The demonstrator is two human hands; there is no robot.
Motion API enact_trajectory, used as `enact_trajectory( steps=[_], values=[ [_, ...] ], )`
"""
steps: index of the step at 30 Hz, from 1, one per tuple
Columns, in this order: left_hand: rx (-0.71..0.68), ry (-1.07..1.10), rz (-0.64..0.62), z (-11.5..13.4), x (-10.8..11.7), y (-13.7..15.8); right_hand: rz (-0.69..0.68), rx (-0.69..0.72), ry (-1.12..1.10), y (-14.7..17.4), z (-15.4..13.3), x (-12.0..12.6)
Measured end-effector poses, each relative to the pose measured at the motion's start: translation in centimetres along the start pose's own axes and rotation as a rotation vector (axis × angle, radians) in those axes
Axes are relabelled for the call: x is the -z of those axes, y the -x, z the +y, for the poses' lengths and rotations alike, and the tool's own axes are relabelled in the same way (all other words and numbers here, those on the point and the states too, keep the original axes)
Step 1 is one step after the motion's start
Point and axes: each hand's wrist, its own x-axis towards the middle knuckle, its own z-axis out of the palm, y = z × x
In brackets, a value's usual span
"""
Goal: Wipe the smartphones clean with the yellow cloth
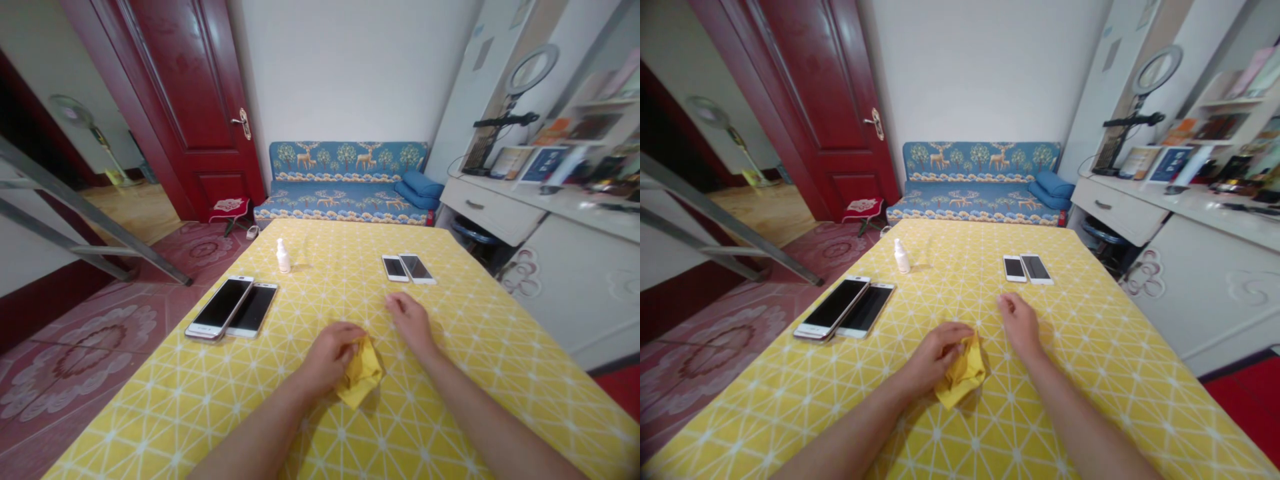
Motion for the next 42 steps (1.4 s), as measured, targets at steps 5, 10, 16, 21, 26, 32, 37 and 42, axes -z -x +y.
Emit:
enact_trajectory(
  steps=[5, 10, 16, 21, 26, 32, 37, 42],
  values=[
    [0.167, -0.075, 0.438, -1.7, 2.7, 0.0, -0.502, 0.127, 0.044, 6.7, -7.5, 0.0],
    [0.398, -0.479, 0.708, -3.2, 6.0, 0.5, -0.583, 0.222, 0.195, 9.4, -9.7, 0.0],
    [0.626, -0.897, 0.454, -2.9, 5.4, 0.3, -0.523, 0.201, 0.156, 9.7, -8.6, -1.3],
    [0.489, -0.948, 0.247, -1.6, 3.9, 0.1, -0.485, 0.224, 0.104, 9.4, -8.0, -1.7],
    [0.221, -0.739, 0.179, -1.7, 3.5, 0.1, -0.442, 0.232, 0.071, 9.3, -7.5, -2.1],
    [0.357, -0.851, 0.314, -1.9, 5.9, 0.2, -0.348, 0.171, 0.118, 9.1, -7.6, -1.6],
    [0.45, -0.869, 0.295, -1.6, 6.8, 0.2, -0.44, 0.217, 0.261, 9.0, -7.8, -0.9],
    [0.62, -0.676, 0.351, -1.6, 7.0, 0.1, -0.513, 0.216, 0.177, 9.6, -7.9, -1.4]
  ],
)
